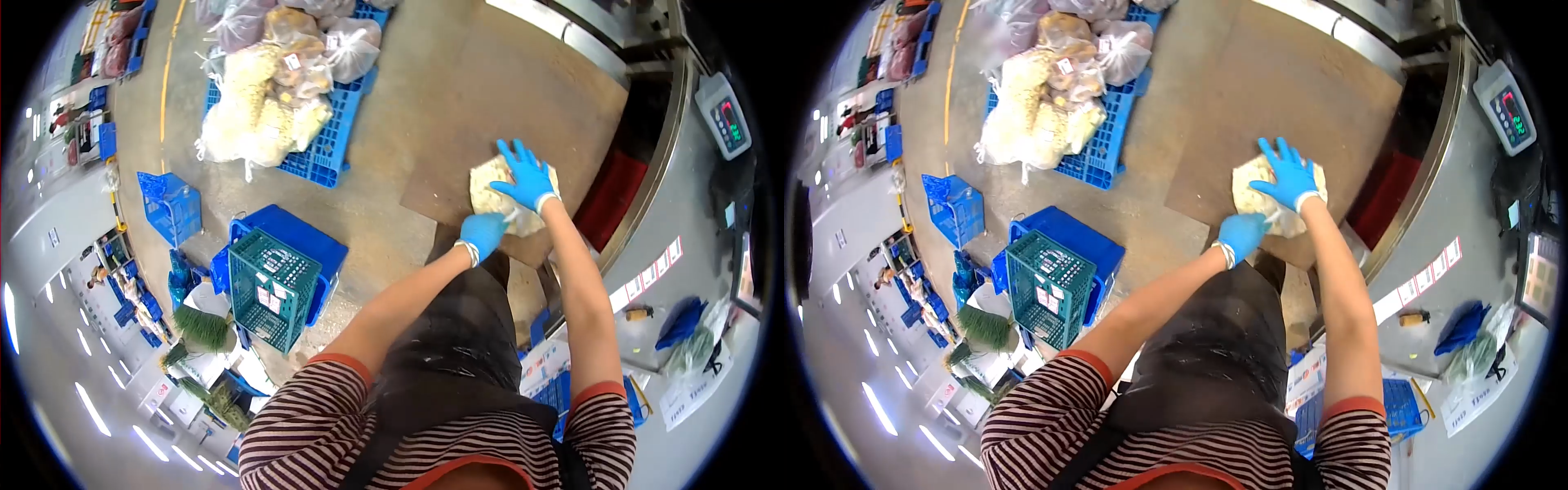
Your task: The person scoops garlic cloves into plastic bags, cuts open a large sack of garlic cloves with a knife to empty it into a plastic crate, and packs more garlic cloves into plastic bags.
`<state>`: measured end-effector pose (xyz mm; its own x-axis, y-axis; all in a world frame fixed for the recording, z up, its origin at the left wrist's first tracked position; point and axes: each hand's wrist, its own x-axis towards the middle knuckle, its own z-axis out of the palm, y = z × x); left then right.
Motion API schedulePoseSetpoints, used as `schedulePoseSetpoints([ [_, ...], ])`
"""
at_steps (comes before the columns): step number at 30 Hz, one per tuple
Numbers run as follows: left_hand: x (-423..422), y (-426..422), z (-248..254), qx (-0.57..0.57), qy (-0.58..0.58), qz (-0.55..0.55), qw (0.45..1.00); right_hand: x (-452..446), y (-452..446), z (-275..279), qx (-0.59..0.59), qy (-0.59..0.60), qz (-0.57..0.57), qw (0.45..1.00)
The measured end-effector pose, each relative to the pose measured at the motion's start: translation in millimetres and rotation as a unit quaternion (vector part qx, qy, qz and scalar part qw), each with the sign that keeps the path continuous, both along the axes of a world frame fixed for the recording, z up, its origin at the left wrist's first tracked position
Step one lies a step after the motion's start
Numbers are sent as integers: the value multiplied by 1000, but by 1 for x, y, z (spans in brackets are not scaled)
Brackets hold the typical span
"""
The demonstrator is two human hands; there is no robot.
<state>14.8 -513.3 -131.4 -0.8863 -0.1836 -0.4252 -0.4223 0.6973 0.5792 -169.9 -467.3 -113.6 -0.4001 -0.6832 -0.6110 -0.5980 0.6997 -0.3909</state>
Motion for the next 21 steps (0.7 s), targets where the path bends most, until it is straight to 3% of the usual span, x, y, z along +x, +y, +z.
schedulePoseSetpoints([
  [1,-5,-13,20,152,-48,91,983,-6,-8,28,1,61,-34,998],
  [2,-14,-30,54,303,-94,178,932,-10,-12,51,6,120,-69,990],
  [3,-15,-42,77,446,-141,255,846,-11,-8,60,-65,125,-129,982],
  [4,-10,-55,84,503,-98,295,806,-13,2,69,-133,128,-191,964],
  [6,-3,-99,109,521,-55,370,767,-11,17,92,-219,103,-287,927],
  [9,6,-178,157,422,9,344,839,17,31,140,-237,-9,-380,894],
  [10,9,-207,158,415,15,371,831,27,40,144,-241,-24,-362,900],
  [12,11,-264,193,305,51,381,871,50,52,152,-252,-95,-362,893],
  [13,25,-306,181,181,119,271,938,60,57,159,-230,-105,-335,907],
  [14,24,-344,203,98,15,248,964,72,64,167,-199,-111,-319,920],
  [15,61,-458,114,107,8,242,964,82,71,172,-178,-92,-282,938],
  [17,40,-544,140,272,38,370,888,107,78,170,-212,-64,-272,936],
  [18,59,-636,84,325,100,415,844,109,78,191,-155,-121,-276,941],
  [19,45,-653,102,434,61,461,772,125,84,180,-204,-86,-265,939],
  [21,1,-625,136,410,13,584,700,138,91,191,-167,-162,-249,940],
])
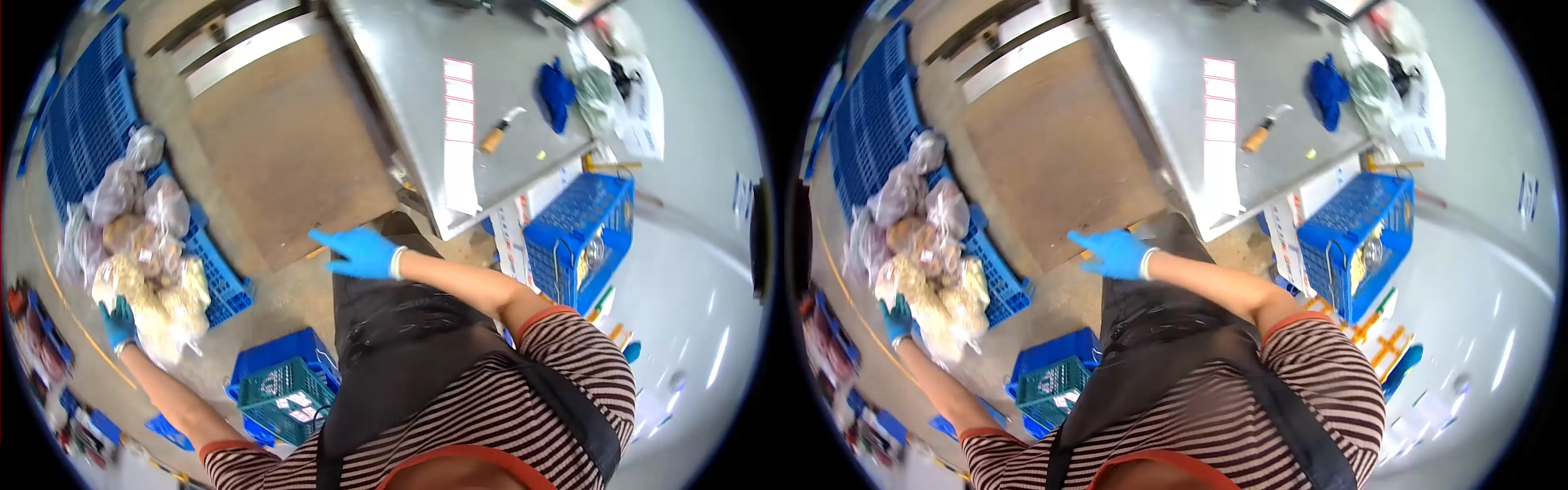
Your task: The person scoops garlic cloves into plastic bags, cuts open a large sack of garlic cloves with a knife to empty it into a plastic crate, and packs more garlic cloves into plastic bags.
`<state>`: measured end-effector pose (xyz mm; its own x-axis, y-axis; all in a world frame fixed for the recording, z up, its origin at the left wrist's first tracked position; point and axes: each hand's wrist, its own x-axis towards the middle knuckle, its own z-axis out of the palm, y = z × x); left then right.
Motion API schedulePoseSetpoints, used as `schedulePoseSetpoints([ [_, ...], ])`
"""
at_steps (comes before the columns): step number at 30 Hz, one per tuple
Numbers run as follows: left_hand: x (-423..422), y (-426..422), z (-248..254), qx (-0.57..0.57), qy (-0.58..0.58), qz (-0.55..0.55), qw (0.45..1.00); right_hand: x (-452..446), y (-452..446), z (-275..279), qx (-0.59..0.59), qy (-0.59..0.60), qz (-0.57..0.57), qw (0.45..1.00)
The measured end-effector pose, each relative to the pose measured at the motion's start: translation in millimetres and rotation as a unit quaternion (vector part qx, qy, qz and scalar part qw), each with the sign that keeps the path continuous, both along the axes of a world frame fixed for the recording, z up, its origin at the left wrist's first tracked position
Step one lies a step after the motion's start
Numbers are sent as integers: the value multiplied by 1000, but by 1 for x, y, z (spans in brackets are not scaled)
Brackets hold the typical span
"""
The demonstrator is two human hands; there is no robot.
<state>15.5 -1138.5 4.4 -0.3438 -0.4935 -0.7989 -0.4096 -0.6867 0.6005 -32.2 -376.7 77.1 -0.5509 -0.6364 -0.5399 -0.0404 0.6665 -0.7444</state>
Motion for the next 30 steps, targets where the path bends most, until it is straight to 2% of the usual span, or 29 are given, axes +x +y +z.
schedulePoseSetpoints([
  [1,-20,30,22,16,-21,62,998,16,6,-10,-38,4,-14,999],
  [3,-50,65,16,-43,20,-74,996,36,17,-9,-59,27,-12,998],
  [5,-81,97,-23,-35,90,-214,972,64,30,-27,-86,47,-31,995],
  [7,-119,239,-24,-53,99,-312,943,79,56,-33,-88,39,-44,994],
  [9,-128,421,3,-82,113,-409,902,88,91,-30,-71,-4,-51,996],
  [10,-119,509,21,-85,121,-464,873,97,112,-36,-48,-2,-70,996],
  [11,-101,587,28,-175,171,-512,824,104,136,-40,-38,-4,-89,995],
  [12,-88,661,51,-173,175,-580,777,110,165,-44,-31,-6,-107,994],
  [13,-72,725,63,-132,185,-614,756,117,194,-51,-25,-9,-125,992],
  [14,-58,781,71,-125,184,-675,703,128,223,-63,-15,-17,-167,986],
  [16,-34,881,85,-93,192,-745,632,149,278,-104,6,-27,-222,975],
  [17,-25,919,73,-168,248,-777,554,157,308,-123,18,-28,-232,972],
  [19,-17,992,62,-212,312,-775,507,172,363,-143,-27,-115,-469,875],
  [21,-26,1049,44,-358,373,-784,344,181,407,-199,12,-32,-545,838],
  [22,-29,1071,32,-396,430,-756,294,174,430,-191,-14,-48,-642,765],
  [23,-30,1087,23,-428,403,-768,256,165,455,-185,-39,-64,-729,681],
  [25,-31,1108,6,-491,346,-778,184,139,494,-212,-191,-79,-813,544],
  [27,-27,1112,-13,-525,388,-739,165,99,528,-230,-167,18,-890,425],
  [29,-28,1111,-16,-550,394,-722,146,61,564,-206,-20,81,-919,385],
  [30,-27,1112,-19,-555,392,-717,159,43,578,-201,-31,98,-936,336],
])
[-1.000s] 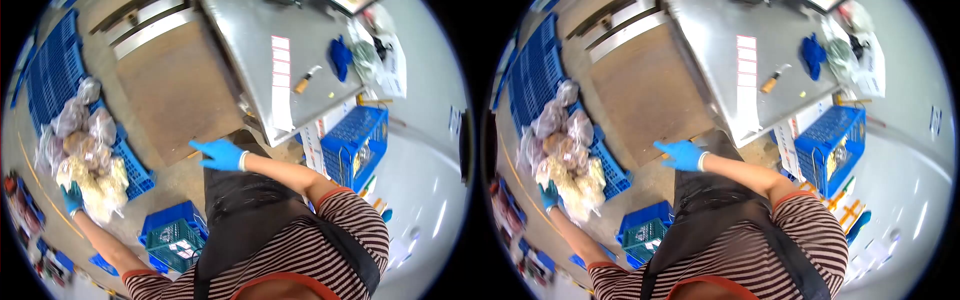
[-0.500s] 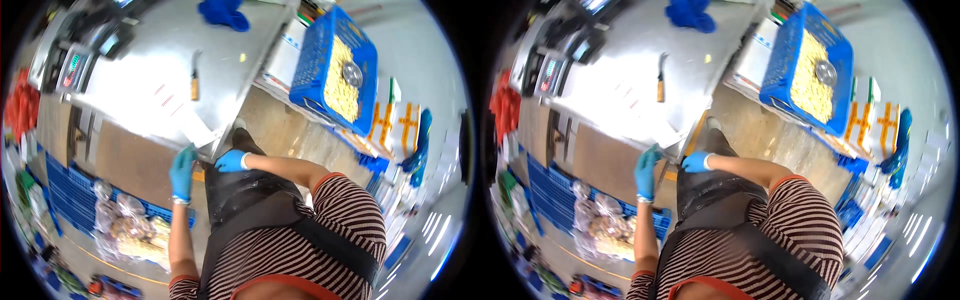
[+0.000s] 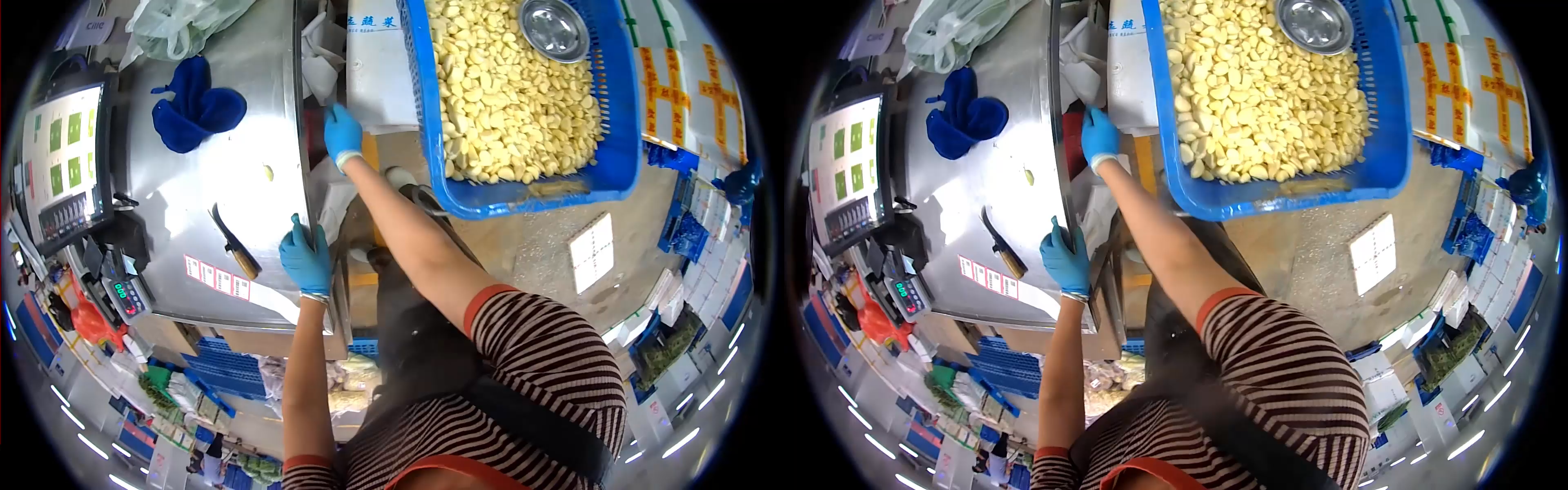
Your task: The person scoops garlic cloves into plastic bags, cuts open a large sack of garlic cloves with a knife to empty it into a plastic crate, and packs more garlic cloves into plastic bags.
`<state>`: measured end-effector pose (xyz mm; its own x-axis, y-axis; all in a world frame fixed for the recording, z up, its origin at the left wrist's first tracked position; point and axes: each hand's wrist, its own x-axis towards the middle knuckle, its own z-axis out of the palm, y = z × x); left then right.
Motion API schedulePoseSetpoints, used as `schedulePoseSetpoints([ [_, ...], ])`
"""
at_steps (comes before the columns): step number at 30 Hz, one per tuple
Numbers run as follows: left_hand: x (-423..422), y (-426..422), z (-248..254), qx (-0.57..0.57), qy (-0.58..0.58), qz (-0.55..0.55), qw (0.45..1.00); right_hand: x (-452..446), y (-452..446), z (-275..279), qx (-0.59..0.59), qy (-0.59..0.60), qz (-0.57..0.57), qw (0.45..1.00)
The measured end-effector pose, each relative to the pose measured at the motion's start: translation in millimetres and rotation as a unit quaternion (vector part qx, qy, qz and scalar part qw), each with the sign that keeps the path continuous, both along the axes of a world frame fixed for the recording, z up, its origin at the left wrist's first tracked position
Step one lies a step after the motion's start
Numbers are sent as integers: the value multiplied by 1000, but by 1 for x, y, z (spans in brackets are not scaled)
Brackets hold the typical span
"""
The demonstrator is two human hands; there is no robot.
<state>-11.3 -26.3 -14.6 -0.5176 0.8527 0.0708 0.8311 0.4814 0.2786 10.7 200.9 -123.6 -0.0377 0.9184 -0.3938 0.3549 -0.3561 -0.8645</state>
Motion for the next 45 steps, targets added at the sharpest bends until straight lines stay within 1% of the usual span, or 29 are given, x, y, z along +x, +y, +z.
schedulePoseSetpoints([
  [3,2,3,-1,-17,13,21,1000,-46,36,-9,11,7,-116,993],
  [4,3,3,0,-26,16,30,999,-60,44,-15,55,49,-185,980],
  [6,1,3,-1,-28,12,24,999,-73,66,-25,60,191,-276,940],
  [8,-3,7,4,-8,6,10,1000,-75,85,-61,95,63,-190,975],
  [9,-5,10,8,-2,-25,13,1000,-72,88,-83,83,-56,-89,991],
  [10,-6,9,7,-1,-36,16,999,-72,89,-78,59,-138,-58,987],
  [15,-10,2,1,23,-56,13,998,-61,51,-60,138,-150,-46,978],
  [16,-10,1,2,17,-67,16,997,-52,38,-58,113,-144,-5,983],
  [17,-9,0,3,12,-78,18,997,-41,27,-57,116,-179,88,973],
  [20,-8,0,10,-2,-68,24,997,15,-32,-53,142,-218,299,918],
  [22,-9,-2,11,10,-79,15,997,64,-58,9,63,-153,266,950],
  [24,-11,-5,20,26,-120,6,992,108,-79,54,50,-102,397,911],
  [25,-5,-10,27,63,-167,45,983,126,-97,75,31,-86,429,898],
  [26,2,-11,30,102,-214,83,968,140,-112,97,15,-71,462,884],
  [27,11,-16,33,137,-261,123,947,152,-130,121,-55,-60,445,892],
  [28,24,-30,19,158,-354,215,896,162,-144,141,-4,-71,476,876],
  [29,32,-32,45,87,-494,264,824,169,-161,161,5,-50,502,864],
  [31,41,-27,113,-47,-722,337,602,179,-191,194,27,-8,554,832],
  [32,44,-41,104,0,-790,316,525,183,-208,204,23,3,604,796],
  [33,45,-57,90,23,-760,290,581,186,-222,214,21,12,652,758],
  [34,43,-72,76,45,-726,261,634,185,-228,231,38,-17,720,693],
  [35,38,-83,64,66,-689,228,685,184,-224,250,-41,26,646,762],
  [37,31,-91,72,118,-692,214,679,188,-206,289,-198,109,466,855],
  [39,26,-88,123,148,-687,184,687,185,-184,317,-164,107,287,938],
  [40,29,-88,140,165,-680,158,696,188,-183,297,-88,67,310,944],
  [42,42,-89,157,100,-517,39,849,178,-203,272,18,118,404,907],
  [43,51,-90,170,65,-421,-20,905,176,-211,266,69,141,447,881],
  [44,62,-92,185,130,-536,-11,834,180,-208,261,169,36,474,863],
  [45,57,-97,186,136,-576,-13,806,182,-202,268,-15,169,366,915],
])
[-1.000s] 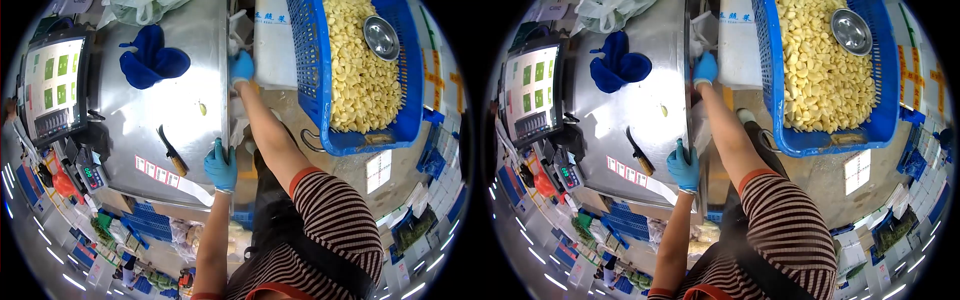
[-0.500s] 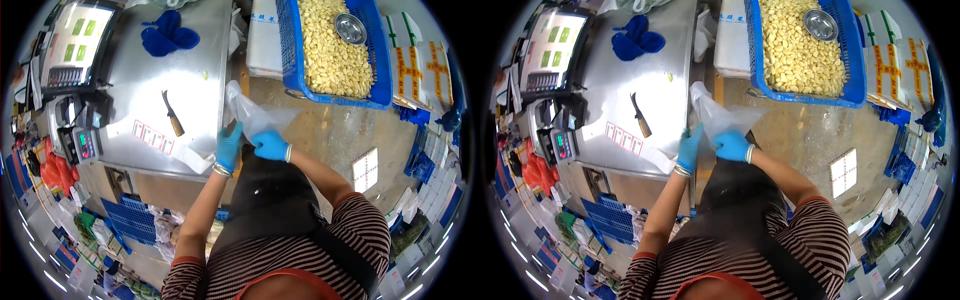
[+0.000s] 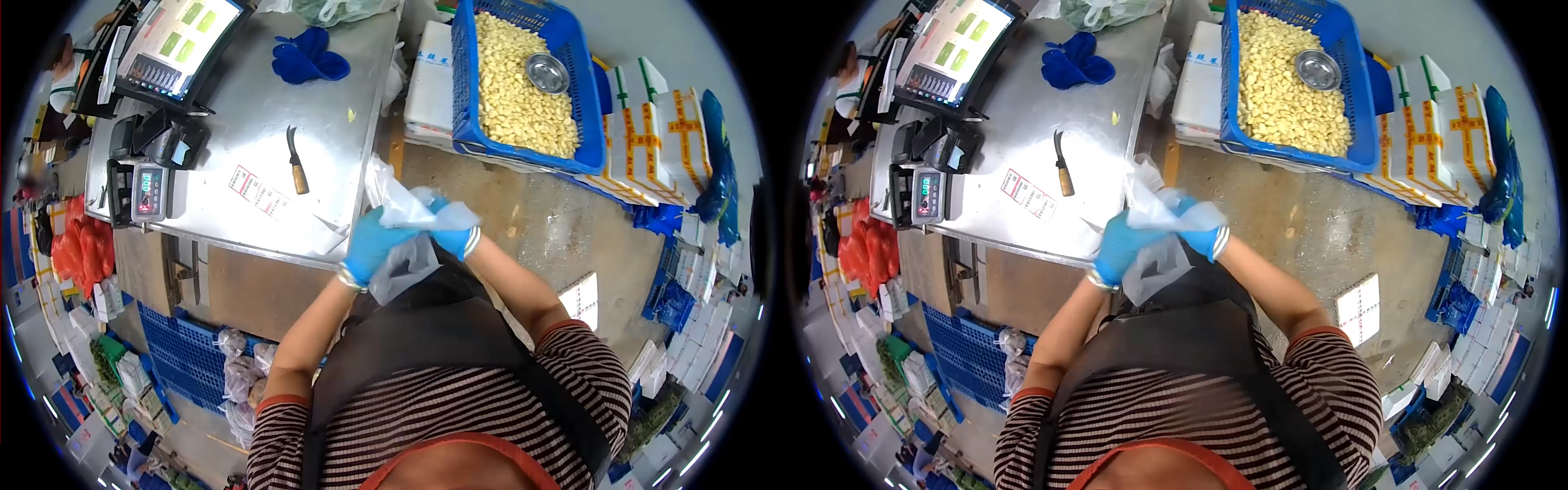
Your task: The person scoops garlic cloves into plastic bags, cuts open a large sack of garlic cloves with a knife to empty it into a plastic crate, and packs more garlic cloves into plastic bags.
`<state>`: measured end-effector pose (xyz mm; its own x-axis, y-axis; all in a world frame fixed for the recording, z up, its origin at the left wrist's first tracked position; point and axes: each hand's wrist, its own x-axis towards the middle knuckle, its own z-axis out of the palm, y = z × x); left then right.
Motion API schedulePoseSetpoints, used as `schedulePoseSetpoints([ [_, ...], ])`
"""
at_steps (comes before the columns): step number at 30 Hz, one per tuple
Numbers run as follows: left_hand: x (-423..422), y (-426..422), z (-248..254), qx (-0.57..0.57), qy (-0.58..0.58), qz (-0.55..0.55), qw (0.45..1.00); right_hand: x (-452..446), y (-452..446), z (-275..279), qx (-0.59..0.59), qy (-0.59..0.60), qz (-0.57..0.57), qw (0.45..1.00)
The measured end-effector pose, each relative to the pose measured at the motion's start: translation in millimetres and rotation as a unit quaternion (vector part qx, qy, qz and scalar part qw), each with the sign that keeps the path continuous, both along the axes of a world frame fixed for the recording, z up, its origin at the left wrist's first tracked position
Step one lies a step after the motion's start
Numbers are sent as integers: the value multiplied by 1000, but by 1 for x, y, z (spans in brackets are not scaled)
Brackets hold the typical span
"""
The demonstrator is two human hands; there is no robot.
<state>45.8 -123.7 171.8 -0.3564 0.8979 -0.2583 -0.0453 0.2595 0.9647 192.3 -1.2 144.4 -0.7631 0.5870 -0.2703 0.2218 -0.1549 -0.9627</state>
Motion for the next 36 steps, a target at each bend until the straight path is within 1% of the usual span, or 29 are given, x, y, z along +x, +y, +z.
schedulePoseSetpoints([
  [1,-19,-9,-2,9,-47,-3,999,0,7,10,-235,47,-87,967],
  [2,-45,-21,-8,16,-92,-8,996,0,13,20,-454,95,-169,869],
  [3,-83,-36,-47,-12,6,27,1000,11,25,27,-317,146,-113,930],
  [4,-117,-47,-82,-40,105,63,992,22,38,34,-171,197,-82,962],
  [5,-133,-50,-58,-86,2,123,989,24,44,46,-306,203,-152,918],
  [6,-139,-53,-32,-135,-102,182,969,25,46,58,-437,203,-218,849],
  [8,-122,-47,-33,-145,135,136,971,11,43,66,-275,137,-271,912],
  [9,-106,-48,-28,-131,286,117,942,3,44,68,-188,104,-297,930],
  [10,-83,-39,3,-130,447,101,879,-1,50,63,-140,82,-282,946],
  [11,-56,-24,49,-84,498,84,859,-6,57,52,-45,58,-240,968],
  [12,-32,-12,76,-36,493,66,867,-8,58,59,135,-35,-131,981],
  [14,7,12,101,-53,542,53,837,-20,44,71,116,45,-83,989],
  [15,9,26,95,-32,555,81,827,-23,43,67,154,48,-58,985],
  [16,4,42,84,-12,568,112,815,-22,40,103,144,-12,-40,989],
  [17,-14,60,67,-6,564,132,815,-14,55,106,215,-13,9,977],
  [18,-28,62,42,-19,414,150,898,-6,73,107,284,-13,59,957],
  [20,-45,80,29,-107,492,35,863,20,137,115,295,-41,182,937],
  [21,-42,98,37,-129,461,16,878,34,179,97,177,42,197,963],
  [22,-41,120,51,-150,430,-1,890,44,228,91,107,69,203,971],
  [23,-46,140,60,-138,389,-3,911,60,285,86,69,10,127,989],
  [24,-61,156,53,-105,391,4,914,79,348,50,359,-122,15,925],
  [25,-58,180,71,-107,284,48,952,100,419,5,425,-234,-45,873],
  [26,-54,205,92,-107,173,92,975,122,468,6,365,-363,-51,856],
  [28,-69,246,106,-126,161,74,976,158,541,-65,508,-464,-114,717],
  [29,-60,276,129,-140,165,70,974,162,560,-71,462,-494,-87,731],
  [31,-53,317,138,-74,117,55,989,166,583,-80,360,-550,-26,753],
  [32,-36,342,150,-36,111,50,992,165,593,-83,369,-552,34,747],
  [34,-21,386,157,-72,50,55,995,150,614,-53,388,-549,152,724],
  [36,-11,426,148,-84,-33,55,994,133,627,-17,473,-515,160,697],
])
